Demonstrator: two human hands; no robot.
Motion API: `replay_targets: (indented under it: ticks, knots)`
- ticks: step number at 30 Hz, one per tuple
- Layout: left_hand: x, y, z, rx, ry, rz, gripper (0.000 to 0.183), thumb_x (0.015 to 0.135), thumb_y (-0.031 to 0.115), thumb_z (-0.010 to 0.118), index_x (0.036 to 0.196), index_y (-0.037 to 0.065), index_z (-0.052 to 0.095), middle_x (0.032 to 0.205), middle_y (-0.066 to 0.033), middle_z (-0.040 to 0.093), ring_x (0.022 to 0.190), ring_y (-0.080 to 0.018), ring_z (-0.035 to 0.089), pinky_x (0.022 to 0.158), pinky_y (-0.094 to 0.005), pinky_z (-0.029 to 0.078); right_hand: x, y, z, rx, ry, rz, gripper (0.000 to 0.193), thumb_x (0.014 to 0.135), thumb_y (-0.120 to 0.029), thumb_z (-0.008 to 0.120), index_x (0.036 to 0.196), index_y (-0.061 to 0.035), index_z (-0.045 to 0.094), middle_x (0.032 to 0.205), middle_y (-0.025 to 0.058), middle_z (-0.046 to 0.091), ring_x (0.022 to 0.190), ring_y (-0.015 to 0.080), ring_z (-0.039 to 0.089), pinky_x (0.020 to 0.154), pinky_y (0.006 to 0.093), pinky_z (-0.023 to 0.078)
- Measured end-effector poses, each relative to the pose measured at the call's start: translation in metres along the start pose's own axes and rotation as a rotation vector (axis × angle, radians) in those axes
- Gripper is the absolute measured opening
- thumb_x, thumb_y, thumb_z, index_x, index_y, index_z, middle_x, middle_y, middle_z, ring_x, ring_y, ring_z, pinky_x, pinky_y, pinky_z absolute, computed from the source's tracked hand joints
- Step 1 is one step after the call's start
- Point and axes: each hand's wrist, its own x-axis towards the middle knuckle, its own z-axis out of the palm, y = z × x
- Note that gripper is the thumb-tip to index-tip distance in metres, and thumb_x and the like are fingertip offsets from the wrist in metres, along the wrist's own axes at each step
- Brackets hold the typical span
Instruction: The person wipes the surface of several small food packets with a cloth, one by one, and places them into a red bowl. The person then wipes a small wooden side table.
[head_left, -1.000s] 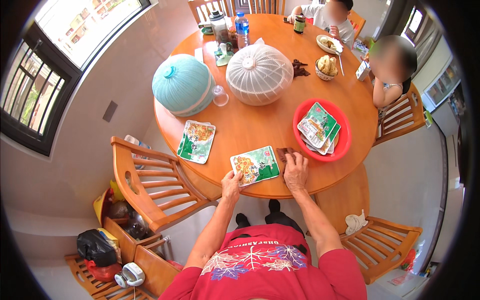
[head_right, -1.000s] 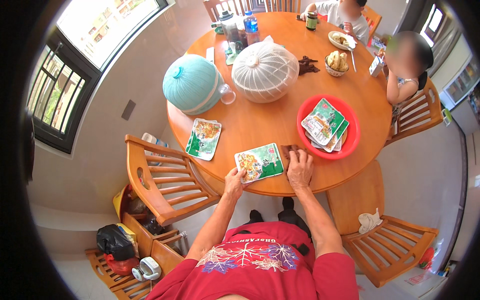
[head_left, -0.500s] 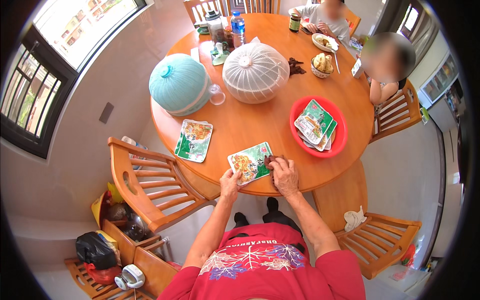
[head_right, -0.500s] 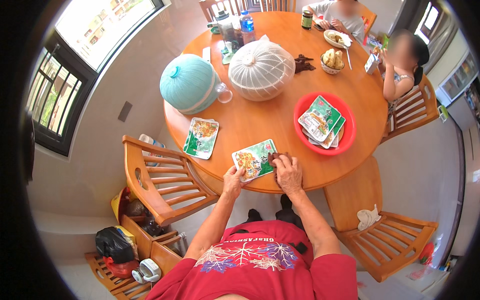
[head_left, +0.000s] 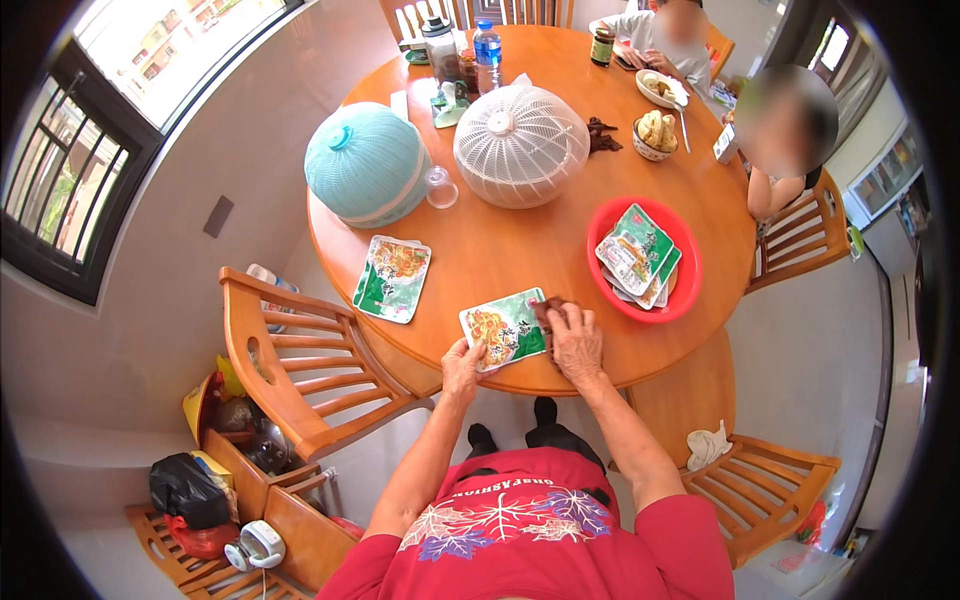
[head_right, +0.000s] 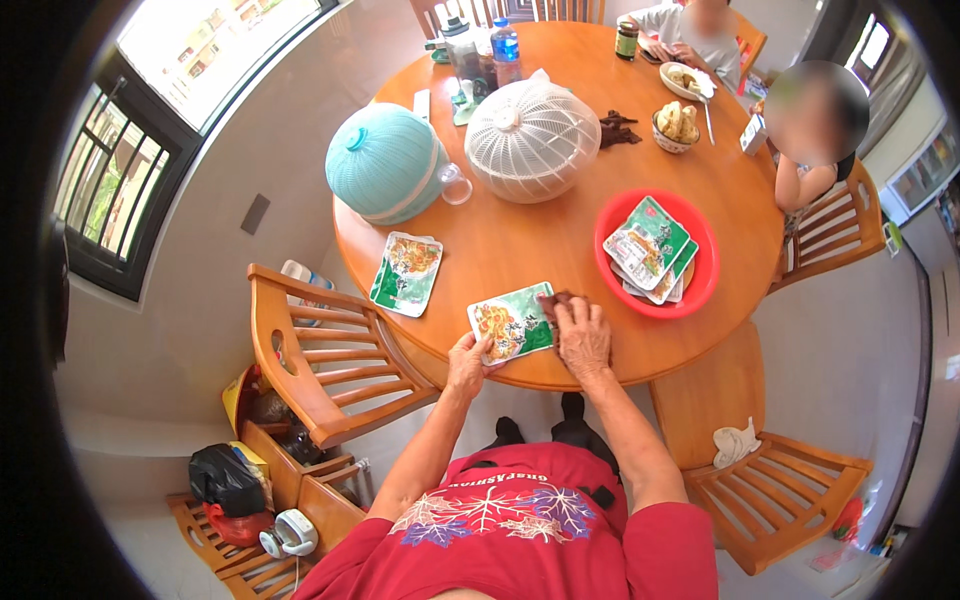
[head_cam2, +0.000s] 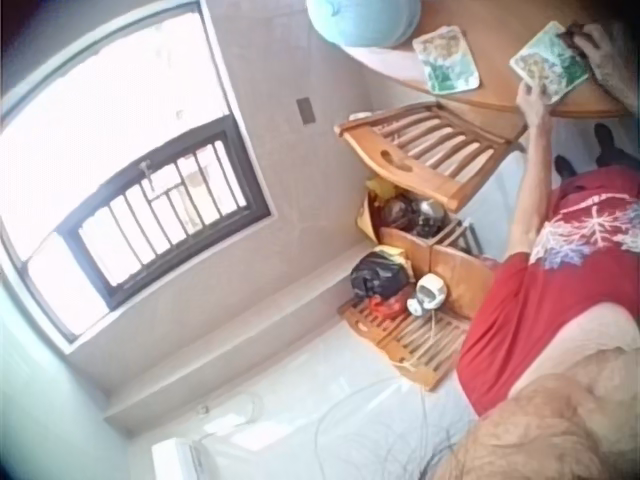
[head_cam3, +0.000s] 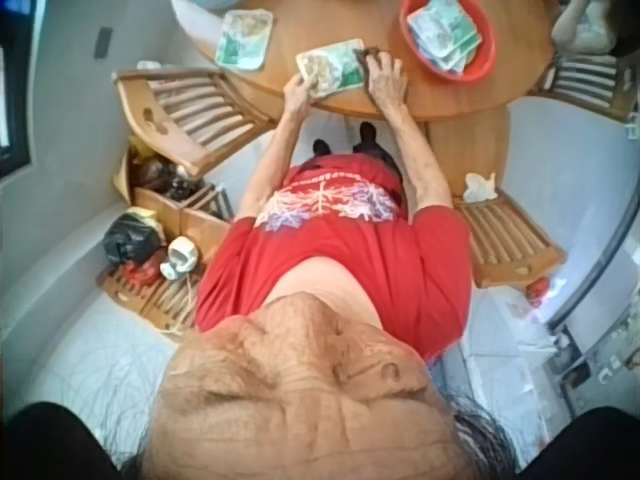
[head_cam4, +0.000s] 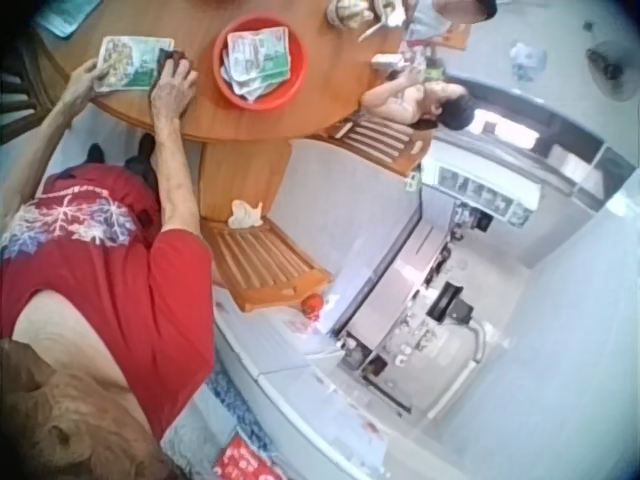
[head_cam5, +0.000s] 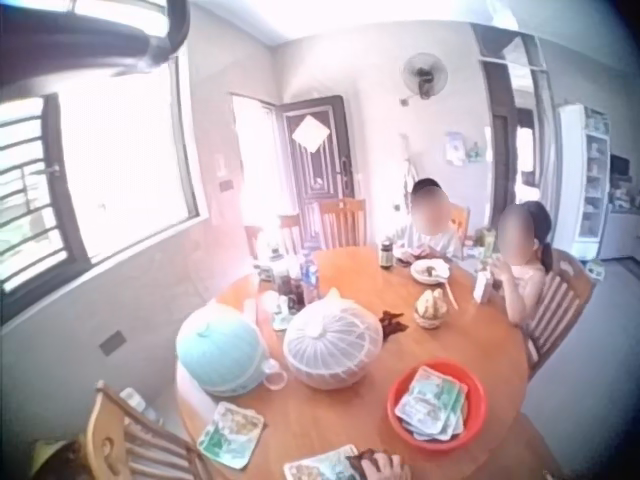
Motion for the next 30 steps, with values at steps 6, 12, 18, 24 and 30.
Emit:
replay_targets:
  ticks: [6, 12, 18, 24, 30]
  knots:
    - [-0.002, 0.004, 0.007, -0.013, 0.004, 0.023, 0.02, 0.091, 0.014, 0.061, 0.11, 0.006, 0.06, 0.099, -0.005, 0.066, 0.085, -0.0161, 0.066, 0.065, -0.0367, 0.061, 0.024, -0.05, -0.002, 0.238, 0.005, -0.116, 0.024, 0.078, -0.015, 0.059, 0.102, -0.0104, 0.063, 0.107, 0.0066, 0.057, 0.1, 0.0291, 0.052, 0.083, 0.0424, 0.045]
    - [0.023, -0.019, -0.021, -0.012, 0.007, 0.07, 0.023, 0.093, 0.019, 0.061, 0.112, 0.007, 0.059, 0.099, -0.0049, 0.065, 0.081, -0.0163, 0.066, 0.064, -0.0367, 0.061, 0.033, -0.095, 0.03, 0.348, -0.051, -0.252, 0.024, 0.078, -0.018, 0.06, 0.1, -0.0112, 0.066, 0.113, 0.0022, 0.06, 0.107, 0.0275, 0.05, 0.083, 0.0429, 0.044]
    - [-0.001, 0.002, 0.006, -0.016, 0.015, 0.011, 0.025, 0.091, 0.011, 0.06, 0.115, 0.005, 0.057, 0.102, -0.0057, 0.066, 0.085, -0.0199, 0.068, 0.061, -0.0363, 0.062, 0.045, -0.061, 0.041, 0.158, 0.025, -0.066, 0.024, 0.082, -0.019, 0.058, 0.103, -0.0099, 0.065, 0.114, 0.0038, 0.058, 0.107, 0.0283, 0.05, 0.089, 0.0416, 0.042]
    - [-0.001, 0.004, 0.01, -0.029, 0.056, -0.002, 0.025, 0.091, 0.009, 0.059, 0.116, 0.005, 0.056, 0.102, -0.0067, 0.065, 0.088, -0.0226, 0.068, 0.062, -0.0369, 0.062, 0.023, -0.033, 0.033, -0.047, 0.105, 0.111, 0.031, 0.083, -0.015, 0.053, 0.113, -0.0055, 0.059, 0.119, 0.0087, 0.054, 0.107, 0.0329, 0.049, 0.086, 0.046, 0.044]
    - [0.0, 0.003, 0.008, -0.029, 0.03, 0.007, 0.025, 0.093, 0.01, 0.058, 0.117, 0.004, 0.055, 0.105, -0.0089, 0.063, 0.09, -0.0246, 0.068, 0.064, -0.0384, 0.062, -0.024, -0.049, 0.008, -0.12, 0.06, -0.111, 0.039, 0.08, -0.012, 0.055, 0.118, -0.0007, 0.056, 0.123, 0.0142, 0.05, 0.105, 0.0341, 0.049, 0.083, 0.0447, 0.045]
